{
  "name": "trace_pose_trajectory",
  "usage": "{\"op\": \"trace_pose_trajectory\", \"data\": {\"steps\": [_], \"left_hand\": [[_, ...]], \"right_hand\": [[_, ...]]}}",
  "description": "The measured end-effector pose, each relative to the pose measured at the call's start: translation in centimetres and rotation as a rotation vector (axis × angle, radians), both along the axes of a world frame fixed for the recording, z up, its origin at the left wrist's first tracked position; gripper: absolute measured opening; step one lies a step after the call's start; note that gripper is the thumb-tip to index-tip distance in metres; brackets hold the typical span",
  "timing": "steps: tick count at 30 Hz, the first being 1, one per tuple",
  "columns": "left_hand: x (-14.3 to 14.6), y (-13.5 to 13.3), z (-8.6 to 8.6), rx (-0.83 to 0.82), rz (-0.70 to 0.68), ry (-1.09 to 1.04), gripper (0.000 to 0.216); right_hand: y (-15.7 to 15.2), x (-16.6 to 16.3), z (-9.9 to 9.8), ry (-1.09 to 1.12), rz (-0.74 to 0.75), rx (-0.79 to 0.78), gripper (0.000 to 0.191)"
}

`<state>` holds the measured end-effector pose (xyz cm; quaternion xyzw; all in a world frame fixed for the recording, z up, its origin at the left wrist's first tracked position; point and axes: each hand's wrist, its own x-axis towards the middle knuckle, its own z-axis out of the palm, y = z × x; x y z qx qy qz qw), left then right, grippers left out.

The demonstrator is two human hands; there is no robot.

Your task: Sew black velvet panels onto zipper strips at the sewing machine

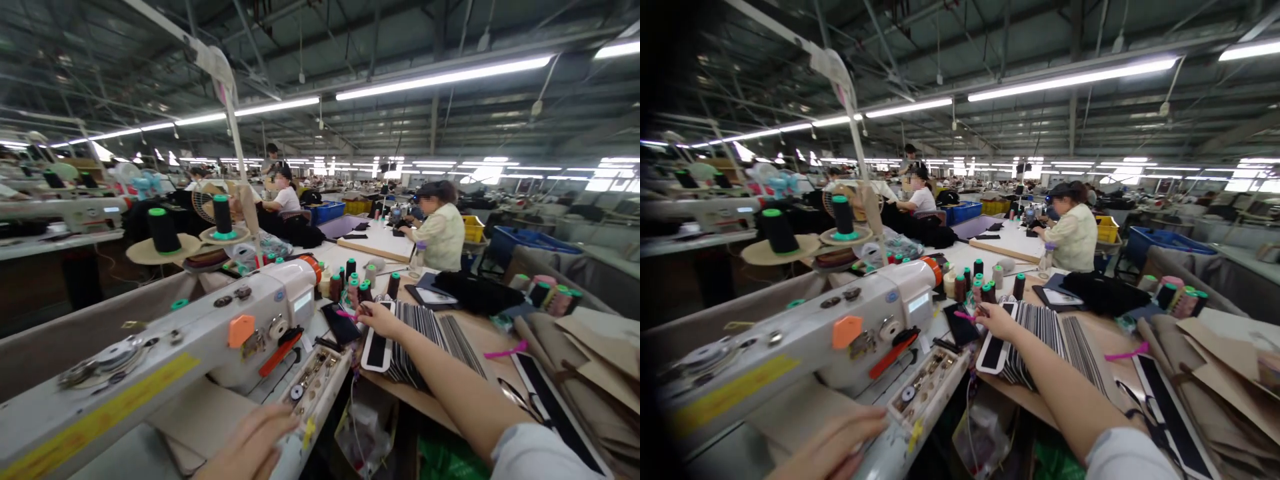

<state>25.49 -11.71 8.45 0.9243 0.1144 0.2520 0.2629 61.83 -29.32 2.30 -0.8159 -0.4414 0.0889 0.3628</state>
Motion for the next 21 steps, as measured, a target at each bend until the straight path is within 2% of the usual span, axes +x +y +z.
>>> {"op": "trace_pose_trajectory", "data": {"steps": [2, 5, 7, 8, 11, 12, 21], "left_hand": [[5.9, -0.8, 0.5, 0.038, -0.154, 0.034, 0.038], [14.6, -2.1, 0.8, 0.092, -0.328, 0.143, 0.063], [18.8, -2.8, 0.4, 0.079, -0.292, 0.232, 0.063], [20.3, -3.0, 0.1, 0.067, -0.269, 0.261, 0.055], [22.4, -3.1, -0.9, 0.011, -0.233, 0.261, 0.018], [22.6, -3.0, -1.1, -0.016, -0.23, 0.245, 0.018], [22.5, -3.0, -0.7, -0.462, -0.255, 0.133, 0.061]], "right_hand": [[-0.1, -0.4, 0.2, 0.012, 0.033, 0.042, 0.031], [-0.2, -0.7, 0.2, 0.024, 0.063, 0.088, 0.03], [-0.3, -0.6, 0.1, 0.022, 0.067, 0.109, 0.03], [-0.3, -0.5, 0.0, 0.019, 0.065, 0.116, 0.03], [-0.6, -0.2, -0.3, 0.001, 0.049, 0.124, 0.031], [-0.7, -0.1, -0.4, -0.007, 0.044, 0.121, 0.031], [-1.6, -0.3, -0.8, -0.092, -0.083, -0.095, 0.032]]}}
